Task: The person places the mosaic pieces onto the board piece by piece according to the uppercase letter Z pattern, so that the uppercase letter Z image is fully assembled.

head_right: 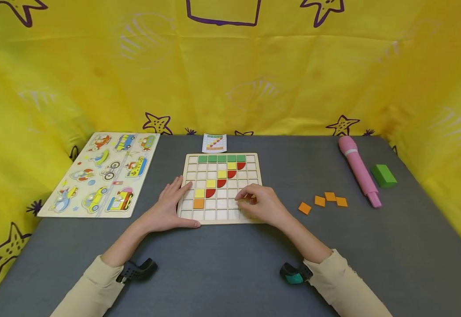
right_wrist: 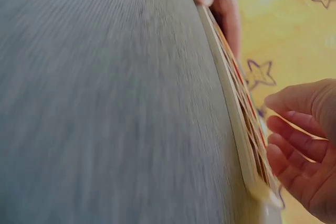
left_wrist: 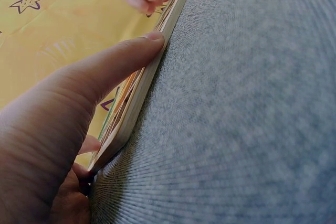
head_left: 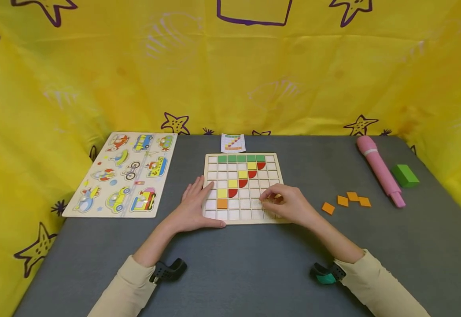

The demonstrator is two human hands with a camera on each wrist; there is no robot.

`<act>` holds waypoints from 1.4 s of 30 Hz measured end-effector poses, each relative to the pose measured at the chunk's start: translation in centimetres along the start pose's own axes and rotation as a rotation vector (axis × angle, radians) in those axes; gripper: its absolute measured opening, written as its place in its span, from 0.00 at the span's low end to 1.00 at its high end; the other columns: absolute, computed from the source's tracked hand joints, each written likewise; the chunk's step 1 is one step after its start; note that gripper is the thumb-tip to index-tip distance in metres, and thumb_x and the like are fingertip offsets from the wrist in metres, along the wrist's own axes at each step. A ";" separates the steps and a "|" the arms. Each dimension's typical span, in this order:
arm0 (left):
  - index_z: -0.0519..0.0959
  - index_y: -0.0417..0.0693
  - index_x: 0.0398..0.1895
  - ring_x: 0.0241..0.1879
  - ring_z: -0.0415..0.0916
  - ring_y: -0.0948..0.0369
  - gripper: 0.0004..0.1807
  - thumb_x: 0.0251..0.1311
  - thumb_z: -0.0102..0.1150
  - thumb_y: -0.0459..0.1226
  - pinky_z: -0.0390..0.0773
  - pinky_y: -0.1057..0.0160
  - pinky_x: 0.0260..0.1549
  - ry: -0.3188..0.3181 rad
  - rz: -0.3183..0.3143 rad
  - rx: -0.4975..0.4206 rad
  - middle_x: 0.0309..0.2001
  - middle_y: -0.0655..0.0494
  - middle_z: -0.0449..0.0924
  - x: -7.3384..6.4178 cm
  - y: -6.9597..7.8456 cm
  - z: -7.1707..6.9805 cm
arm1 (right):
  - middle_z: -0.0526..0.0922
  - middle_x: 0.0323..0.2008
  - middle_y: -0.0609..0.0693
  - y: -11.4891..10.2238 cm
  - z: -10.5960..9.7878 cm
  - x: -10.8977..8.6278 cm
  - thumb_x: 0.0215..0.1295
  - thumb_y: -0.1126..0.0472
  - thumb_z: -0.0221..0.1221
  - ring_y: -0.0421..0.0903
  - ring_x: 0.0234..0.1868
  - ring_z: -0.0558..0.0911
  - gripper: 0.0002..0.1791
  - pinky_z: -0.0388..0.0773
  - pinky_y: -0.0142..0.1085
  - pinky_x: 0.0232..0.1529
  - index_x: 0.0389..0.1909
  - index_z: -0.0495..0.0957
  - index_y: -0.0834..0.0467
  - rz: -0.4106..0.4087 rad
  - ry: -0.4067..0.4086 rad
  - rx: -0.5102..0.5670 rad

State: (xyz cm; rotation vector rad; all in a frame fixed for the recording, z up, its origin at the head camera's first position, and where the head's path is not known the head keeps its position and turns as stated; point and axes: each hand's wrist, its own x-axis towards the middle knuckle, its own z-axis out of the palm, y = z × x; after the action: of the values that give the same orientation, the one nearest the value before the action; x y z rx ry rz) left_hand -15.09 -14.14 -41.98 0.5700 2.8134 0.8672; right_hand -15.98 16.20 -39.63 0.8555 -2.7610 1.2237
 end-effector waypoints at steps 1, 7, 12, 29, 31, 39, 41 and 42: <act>0.50 0.41 0.77 0.76 0.28 0.48 0.68 0.37 0.72 0.64 0.34 0.44 0.70 0.001 0.001 0.000 0.77 0.39 0.34 0.0 0.0 0.0 | 0.81 0.32 0.41 0.3 -0.4 -0.3 0.58 0.64 0.68 0.42 0.33 0.77 0.06 0.78 0.35 0.37 0.36 0.85 0.54 0.007 0.006 -0.008; 0.51 0.40 0.76 0.76 0.29 0.46 0.68 0.37 0.73 0.64 0.34 0.42 0.69 0.005 0.012 -0.006 0.77 0.37 0.34 -0.1 0.0 -0.1 | 0.81 0.33 0.43 2.0 -2.6 -2.5 0.58 0.64 0.69 0.41 0.31 0.77 0.07 0.77 0.34 0.33 0.37 0.84 0.54 0.053 0.035 -0.081; 0.51 0.40 0.76 0.76 0.29 0.46 0.67 0.38 0.72 0.65 0.34 0.43 0.69 -0.004 0.011 -0.001 0.77 0.38 0.34 0.0 0.0 -0.1 | 0.83 0.37 0.44 3.0 -4.4 -4.5 0.58 0.63 0.69 0.40 0.33 0.79 0.08 0.78 0.36 0.36 0.39 0.84 0.53 0.109 0.061 -0.144; 0.50 0.41 0.77 0.76 0.28 0.47 0.67 0.38 0.72 0.65 0.33 0.44 0.70 -0.009 0.003 -0.008 0.77 0.38 0.33 -0.1 0.0 -0.1 | 0.82 0.38 0.50 5.2 -7.4 -7.9 0.53 0.68 0.70 0.47 0.36 0.75 0.13 0.71 0.36 0.38 0.41 0.84 0.58 0.079 0.125 -0.297; 0.50 0.41 0.77 0.76 0.28 0.47 0.67 0.38 0.72 0.65 0.33 0.44 0.70 -0.009 0.003 -0.009 0.77 0.38 0.33 -0.1 -0.1 -0.1 | 0.82 0.39 0.50 5.1 -7.3 -7.7 0.53 0.69 0.70 0.47 0.36 0.76 0.13 0.72 0.37 0.38 0.41 0.84 0.58 0.067 0.120 -0.293; 0.50 0.41 0.77 0.76 0.28 0.48 0.67 0.38 0.72 0.65 0.33 0.44 0.70 -0.006 0.002 -0.007 0.77 0.39 0.34 -0.1 -0.1 -0.1 | 0.82 0.43 0.53 4.8 -6.1 -6.5 0.53 0.75 0.68 0.48 0.40 0.81 0.18 0.82 0.38 0.38 0.46 0.81 0.62 0.017 0.073 -0.187; 0.51 0.41 0.77 0.76 0.29 0.47 0.67 0.38 0.72 0.65 0.34 0.43 0.69 -0.002 0.008 -0.007 0.77 0.38 0.34 -0.1 -0.1 -0.1 | 0.82 0.44 0.55 4.7 -6.0 -6.3 0.53 0.74 0.68 0.49 0.41 0.81 0.19 0.82 0.41 0.39 0.47 0.81 0.63 0.043 0.068 -0.184; 0.51 0.40 0.76 0.76 0.29 0.46 0.67 0.38 0.72 0.64 0.34 0.43 0.69 0.001 0.010 -0.007 0.77 0.37 0.35 -0.1 -0.1 -0.1 | 0.82 0.43 0.55 4.6 -6.0 -6.3 0.53 0.72 0.69 0.50 0.40 0.81 0.19 0.82 0.42 0.39 0.47 0.81 0.63 0.062 0.067 -0.196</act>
State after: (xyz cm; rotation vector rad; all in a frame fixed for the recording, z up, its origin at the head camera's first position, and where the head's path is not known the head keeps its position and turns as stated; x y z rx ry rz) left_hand -15.05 -14.27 -41.96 0.5830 2.8095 0.8785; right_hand -14.10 25.87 -39.93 0.7040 -2.8127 0.9488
